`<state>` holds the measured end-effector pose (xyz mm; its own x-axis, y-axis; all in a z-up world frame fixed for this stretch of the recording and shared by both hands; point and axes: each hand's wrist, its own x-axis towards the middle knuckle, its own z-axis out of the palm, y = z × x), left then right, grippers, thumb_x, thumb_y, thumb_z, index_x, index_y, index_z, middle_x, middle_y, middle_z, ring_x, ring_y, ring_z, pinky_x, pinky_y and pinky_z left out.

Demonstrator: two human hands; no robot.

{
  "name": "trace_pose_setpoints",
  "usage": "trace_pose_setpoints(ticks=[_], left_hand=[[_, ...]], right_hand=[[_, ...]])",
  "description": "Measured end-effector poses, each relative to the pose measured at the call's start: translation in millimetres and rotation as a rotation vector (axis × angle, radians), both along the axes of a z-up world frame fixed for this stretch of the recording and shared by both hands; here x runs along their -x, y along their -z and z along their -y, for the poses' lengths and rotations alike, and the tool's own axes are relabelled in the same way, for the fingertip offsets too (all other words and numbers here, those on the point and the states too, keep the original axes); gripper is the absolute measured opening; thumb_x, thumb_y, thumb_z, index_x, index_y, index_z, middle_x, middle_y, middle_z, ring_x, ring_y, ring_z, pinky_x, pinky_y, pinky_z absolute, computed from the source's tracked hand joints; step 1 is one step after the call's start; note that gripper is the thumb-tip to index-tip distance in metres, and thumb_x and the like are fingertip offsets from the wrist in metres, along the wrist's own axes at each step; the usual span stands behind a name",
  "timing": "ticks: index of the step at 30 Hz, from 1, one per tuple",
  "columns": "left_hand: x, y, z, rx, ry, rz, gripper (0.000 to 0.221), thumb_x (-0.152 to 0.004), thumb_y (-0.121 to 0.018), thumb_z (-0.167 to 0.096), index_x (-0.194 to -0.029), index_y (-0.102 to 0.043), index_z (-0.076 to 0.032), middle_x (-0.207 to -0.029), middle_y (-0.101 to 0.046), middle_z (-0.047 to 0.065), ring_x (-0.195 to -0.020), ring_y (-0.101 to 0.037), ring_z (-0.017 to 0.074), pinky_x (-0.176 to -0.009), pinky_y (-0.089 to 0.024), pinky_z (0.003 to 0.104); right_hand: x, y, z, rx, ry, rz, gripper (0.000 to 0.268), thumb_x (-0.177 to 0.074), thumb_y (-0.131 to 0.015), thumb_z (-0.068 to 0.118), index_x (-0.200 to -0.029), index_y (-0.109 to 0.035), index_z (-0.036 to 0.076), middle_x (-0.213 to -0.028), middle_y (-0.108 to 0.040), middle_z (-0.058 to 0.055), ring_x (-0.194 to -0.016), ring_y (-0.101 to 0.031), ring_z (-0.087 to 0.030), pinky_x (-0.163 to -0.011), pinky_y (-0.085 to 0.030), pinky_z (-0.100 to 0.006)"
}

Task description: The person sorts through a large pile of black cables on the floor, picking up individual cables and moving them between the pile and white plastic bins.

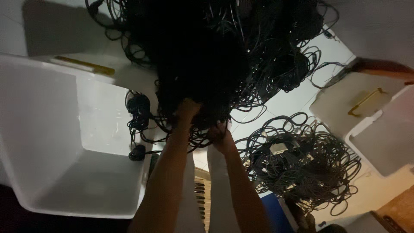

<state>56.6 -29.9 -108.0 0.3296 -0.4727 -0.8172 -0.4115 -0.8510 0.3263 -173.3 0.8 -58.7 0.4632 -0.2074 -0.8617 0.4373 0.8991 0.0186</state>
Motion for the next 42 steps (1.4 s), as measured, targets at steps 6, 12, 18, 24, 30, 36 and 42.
trace_pose_setpoints(ticks=[6,12,18,24,30,36,42], left_hand=[[7.4,-23.4,-7.7,0.294,-0.205,0.14,0.086,-0.08,-0.083,-0.029,-0.145,-0.036,0.0,-0.138,-0.045,0.024,-0.119,-0.048,0.0424,-0.096,-0.044,0.051],[44.3,-64.2,-23.4,0.483,-0.248,0.051,0.078,-0.082,-0.08,-0.03,-0.141,-0.039,0.001,-0.131,-0.047,0.022,-0.112,-0.049,0.0393,-0.091,-0.045,0.05],[56.4,-67.0,-25.8,0.585,-0.204,-0.167,0.072,-0.085,-0.078,-0.031,-0.137,-0.041,0.001,-0.124,-0.049,0.02,-0.105,-0.051,0.0361,-0.086,-0.046,0.048],[65.4,-73.7,-30.8,0.623,-0.095,-0.422,0.065,-0.087,-0.075,-0.032,-0.133,-0.044,0.002,-0.118,-0.051,0.018,-0.097,-0.052,0.0329,-0.081,-0.047,0.046],[51.4,-85.1,-48.1,0.544,-0.092,-0.552,0.06,-0.09,-0.073,-0.033,-0.13,-0.047,0.003,-0.111,-0.053,0.016,-0.09,-0.054,0.0297,-0.076,-0.047,0.045],[35.1,-70.7,-45.3,0.432,-0.315,-0.389,0.055,-0.092,-0.07,-0.035,-0.126,-0.05,0.004,-0.104,-0.055,0.014,-0.083,-0.055,0.0265,-0.072,-0.048,0.043],[27.1,21.3,1.0,0.46,-0.529,0.122,0.051,-0.095,-0.068,-0.036,-0.122,-0.053,0.005,-0.097,-0.057,0.011,-0.076,-0.056,0.0234,-0.067,-0.049,0.041]], right_hand=[[2.3,-40.9,56.2,0.437,-0.6,-0.508,0.026,-0.109,-0.057,0.026,-0.116,-0.065,0.002,-0.093,-0.067,-0.008,-0.082,-0.061,-0.02,-0.074,-0.051,-0.035],[-39.5,-95.4,142.0,1.087,-0.728,-0.934,0.024,-0.106,-0.061,0.016,-0.108,-0.072,-0.005,-0.086,-0.071,-0.019,-0.075,-0.062,-0.026,-0.068,-0.05,-0.038],[-156.6,-101.5,142.2,0.927,-1.231,-0.721,0.036,-0.095,-0.061,0.03,-0.125,-0.068,0.012,-0.108,-0.075,-0.012,-0.094,-0.074,-0.031,-0.083,-0.057,-0.04],[-192.2,-50.8,117.8,1.31,-1.566,-0.489,0.033,-0.092,-0.063,0.026,-0.119,-0.07,0.009,-0.11,-0.073,-0.016,-0.1,-0.069,-0.035,-0.087,-0.053,-0.045],[-147.1,-13.6,123.7,1.326,-1.88,-0.589,0.031,-0.09,-0.065,0.026,-0.114,-0.071,0.008,-0.106,-0.072,-0.017,-0.101,-0.067,-0.037,-0.088,-0.051,-0.048],[-125.0,-23.3,129.0,1.385,-2.034,-0.692,0.029,-0.088,-0.066,0.026,-0.109,-0.072,0.007,-0.103,-0.071,-0.019,-0.101,-0.065,-0.039,-0.089,-0.048,-0.051],[-115.0,-60.5,113.1,1.493,-1.929,-0.705,0.027,-0.086,-0.068,0.026,-0.104,-0.073,0.006,-0.1,-0.071,-0.02,-0.102,-0.063,-0.04,-0.089,-0.045,-0.054]])
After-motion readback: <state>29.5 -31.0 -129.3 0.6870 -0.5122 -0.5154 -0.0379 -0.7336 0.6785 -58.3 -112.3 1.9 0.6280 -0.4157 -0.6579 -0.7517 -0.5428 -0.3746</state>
